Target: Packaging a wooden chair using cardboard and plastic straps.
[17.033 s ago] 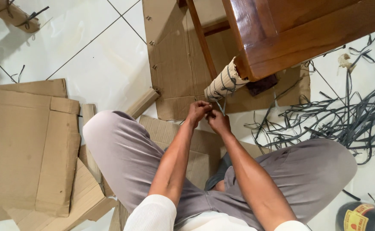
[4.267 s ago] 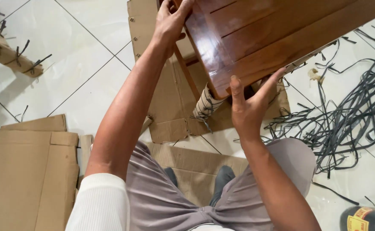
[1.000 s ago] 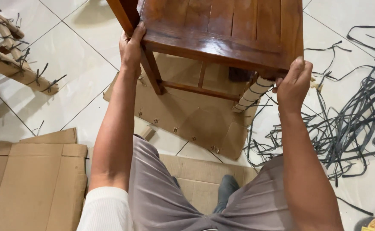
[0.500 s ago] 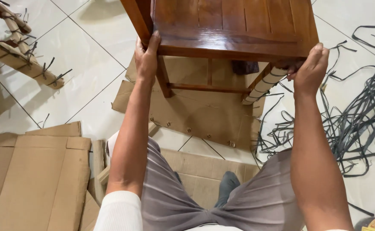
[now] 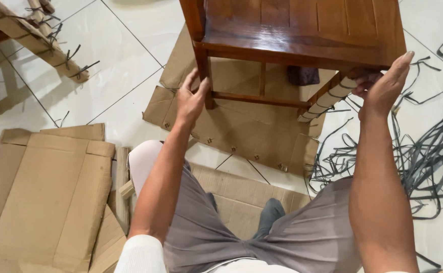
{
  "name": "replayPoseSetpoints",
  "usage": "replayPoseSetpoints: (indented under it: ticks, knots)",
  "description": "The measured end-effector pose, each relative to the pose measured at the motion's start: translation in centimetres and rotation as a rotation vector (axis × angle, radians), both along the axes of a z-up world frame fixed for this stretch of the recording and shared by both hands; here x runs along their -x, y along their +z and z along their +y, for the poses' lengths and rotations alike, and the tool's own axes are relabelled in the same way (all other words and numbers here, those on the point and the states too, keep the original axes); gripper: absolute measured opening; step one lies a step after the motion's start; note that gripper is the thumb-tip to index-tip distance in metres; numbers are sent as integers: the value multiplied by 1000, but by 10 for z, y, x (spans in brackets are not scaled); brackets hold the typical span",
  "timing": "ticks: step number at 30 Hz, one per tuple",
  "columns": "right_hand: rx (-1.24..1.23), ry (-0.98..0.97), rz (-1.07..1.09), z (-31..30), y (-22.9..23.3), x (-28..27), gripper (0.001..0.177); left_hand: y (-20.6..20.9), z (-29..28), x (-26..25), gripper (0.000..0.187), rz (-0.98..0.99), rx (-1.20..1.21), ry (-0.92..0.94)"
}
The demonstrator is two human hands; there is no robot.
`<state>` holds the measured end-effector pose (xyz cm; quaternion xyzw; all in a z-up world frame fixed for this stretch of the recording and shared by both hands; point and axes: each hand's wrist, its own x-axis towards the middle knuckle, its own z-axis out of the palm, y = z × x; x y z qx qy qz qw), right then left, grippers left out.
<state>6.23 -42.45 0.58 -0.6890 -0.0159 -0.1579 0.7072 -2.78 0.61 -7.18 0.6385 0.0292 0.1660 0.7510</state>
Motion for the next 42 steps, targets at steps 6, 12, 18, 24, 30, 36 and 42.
replayPoseSetpoints:
  ticks: [6,12,18,24,30,36,42]
  knots:
    - [-167,4,171,17,-3,8,81,-18,-15,30,51,199,-213,144]
    - [-160,-99,99,54,-21,25,66,2,-26,48,48,336,-444,59]
    - [28,68,165,93,-35,50,49,-1,-27,55,49,340,-587,31]
    - [738,399,450,149,-7,94,79,-18,-18,63,43,346,-798,-2]
    - [1164,896,377,172,-7,112,73,-27,0,73,42,339,-966,3]
    - [1331,1003,366,198,38,140,66,-76,24,76,48,475,-1104,-64]
    - [1236,1019,6,218,5,141,59,-115,43,88,55,639,-1214,-143]
